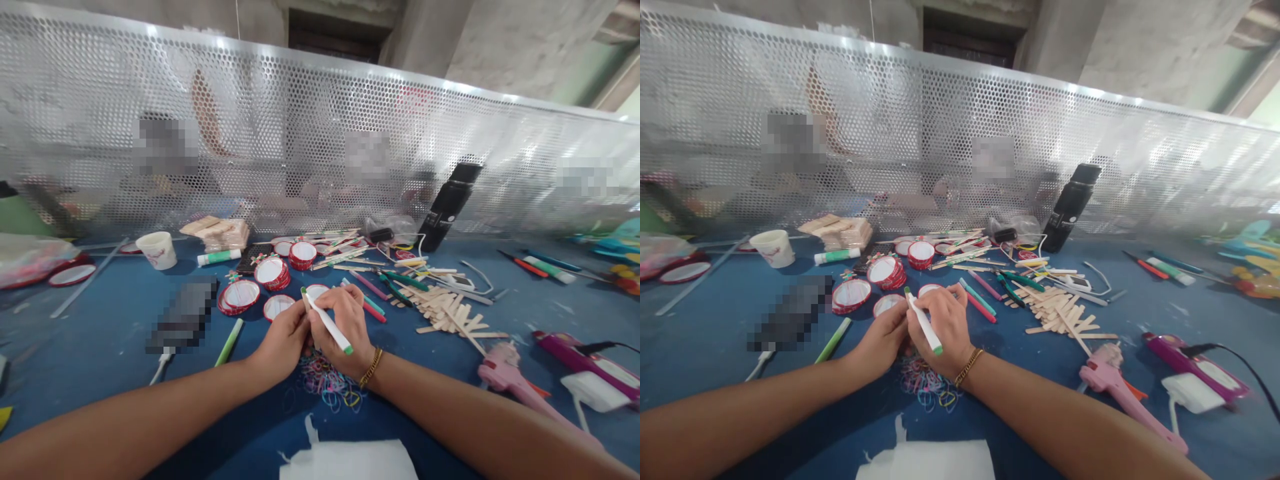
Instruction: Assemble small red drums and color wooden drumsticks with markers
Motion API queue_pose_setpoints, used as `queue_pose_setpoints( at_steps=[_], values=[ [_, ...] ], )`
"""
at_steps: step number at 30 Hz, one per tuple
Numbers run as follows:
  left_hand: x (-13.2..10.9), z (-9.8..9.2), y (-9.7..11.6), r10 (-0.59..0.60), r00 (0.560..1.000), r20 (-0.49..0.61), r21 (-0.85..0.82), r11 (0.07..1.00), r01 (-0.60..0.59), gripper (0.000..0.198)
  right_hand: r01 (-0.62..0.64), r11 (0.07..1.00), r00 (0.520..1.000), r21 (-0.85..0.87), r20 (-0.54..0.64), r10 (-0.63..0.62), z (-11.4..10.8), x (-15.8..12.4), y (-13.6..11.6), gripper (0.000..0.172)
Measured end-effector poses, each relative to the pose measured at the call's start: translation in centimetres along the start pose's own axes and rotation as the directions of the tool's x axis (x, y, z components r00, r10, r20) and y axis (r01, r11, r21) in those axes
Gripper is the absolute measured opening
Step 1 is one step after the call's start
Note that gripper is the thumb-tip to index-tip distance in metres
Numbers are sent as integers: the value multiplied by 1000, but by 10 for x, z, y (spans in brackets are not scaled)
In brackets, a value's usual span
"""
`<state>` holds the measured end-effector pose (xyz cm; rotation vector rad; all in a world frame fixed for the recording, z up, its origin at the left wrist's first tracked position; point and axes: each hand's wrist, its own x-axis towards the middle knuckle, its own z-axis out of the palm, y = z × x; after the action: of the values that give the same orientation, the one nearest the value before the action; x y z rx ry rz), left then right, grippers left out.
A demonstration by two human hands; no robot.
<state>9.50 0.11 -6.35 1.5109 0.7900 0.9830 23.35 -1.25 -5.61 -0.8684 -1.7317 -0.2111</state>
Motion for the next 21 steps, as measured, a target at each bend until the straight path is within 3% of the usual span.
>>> queue_pose_setpoints(
  at_steps=[21],
  values=[
    [0,-1,1,45,999,-6,100,994,-44,35,-14,1000,1000,4,-7,14,-6,7,6,3]
  ],
)
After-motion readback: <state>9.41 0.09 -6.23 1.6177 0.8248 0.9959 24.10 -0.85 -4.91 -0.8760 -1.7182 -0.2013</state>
